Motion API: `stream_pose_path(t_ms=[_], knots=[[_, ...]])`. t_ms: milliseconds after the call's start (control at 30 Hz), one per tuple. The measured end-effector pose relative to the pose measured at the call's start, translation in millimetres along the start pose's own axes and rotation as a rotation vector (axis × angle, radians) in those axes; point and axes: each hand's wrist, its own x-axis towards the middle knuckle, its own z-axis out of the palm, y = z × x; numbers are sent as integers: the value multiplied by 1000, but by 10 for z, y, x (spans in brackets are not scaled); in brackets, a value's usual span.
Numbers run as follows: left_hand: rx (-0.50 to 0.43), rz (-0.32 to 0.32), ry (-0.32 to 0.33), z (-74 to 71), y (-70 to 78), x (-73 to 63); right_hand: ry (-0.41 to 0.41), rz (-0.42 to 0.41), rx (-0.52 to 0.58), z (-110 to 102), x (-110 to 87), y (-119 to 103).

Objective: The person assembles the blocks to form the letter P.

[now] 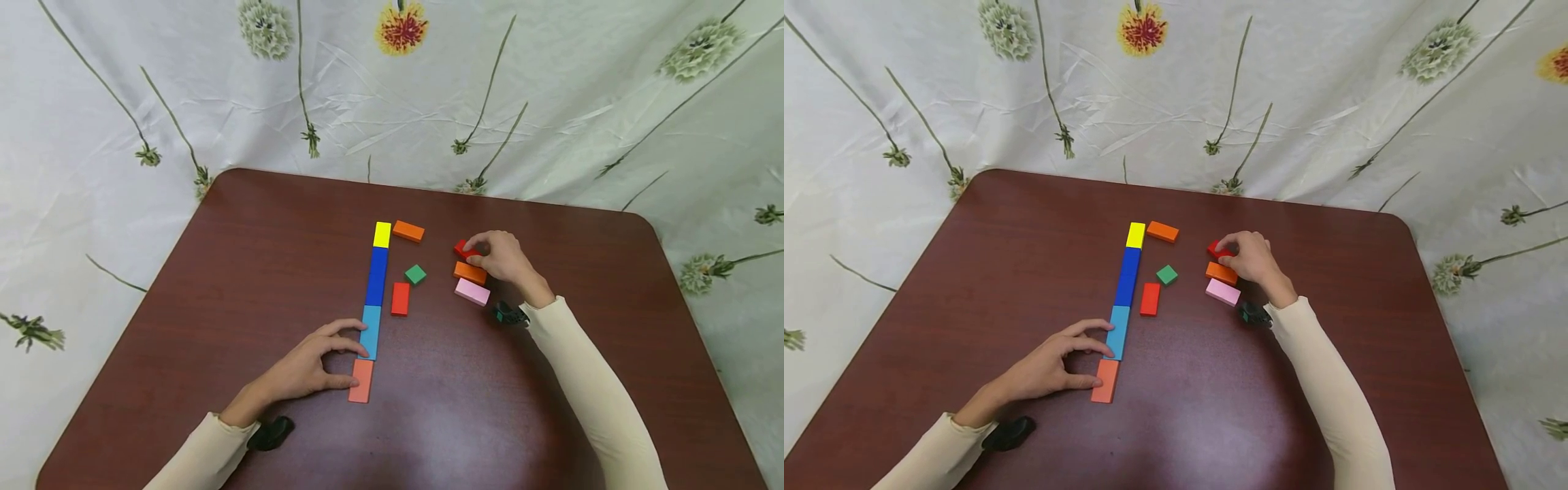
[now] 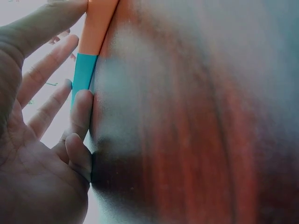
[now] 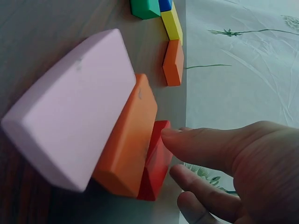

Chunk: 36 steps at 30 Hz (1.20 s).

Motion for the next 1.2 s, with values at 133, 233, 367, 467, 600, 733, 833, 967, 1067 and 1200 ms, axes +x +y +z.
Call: stream_pose_path(t_ms=[133,233,367,467,600,733,833,967,1067,1200], knots=[[2,1,2,7,-4,2,3,11,10,8,-14,40],[3,2,1,8,-4,2,-6,26,24,16,-10,52],[1,1,-2,6,-6,-3,-16,38,38,36,-2,44],[0,2,-2,5,-10,-5,-9,41,50,58,14,37],[2,0,2,4,-9,-10,5,30,53,93,55,23],[-2,-4,-2,-3,5,-10,6,29,48,115,85,5],[-6,-3,-4,-6,15,-5,2,30,48,123,103,-3],[-5,-5,-2,-2,10,1,-5,17,56,133,134,-30],[-2,-7,0,4,3,3,-7,0,62,141,161,-63],[-4,-13,-1,8,4,3,-7,-13,55,158,202,-102]])
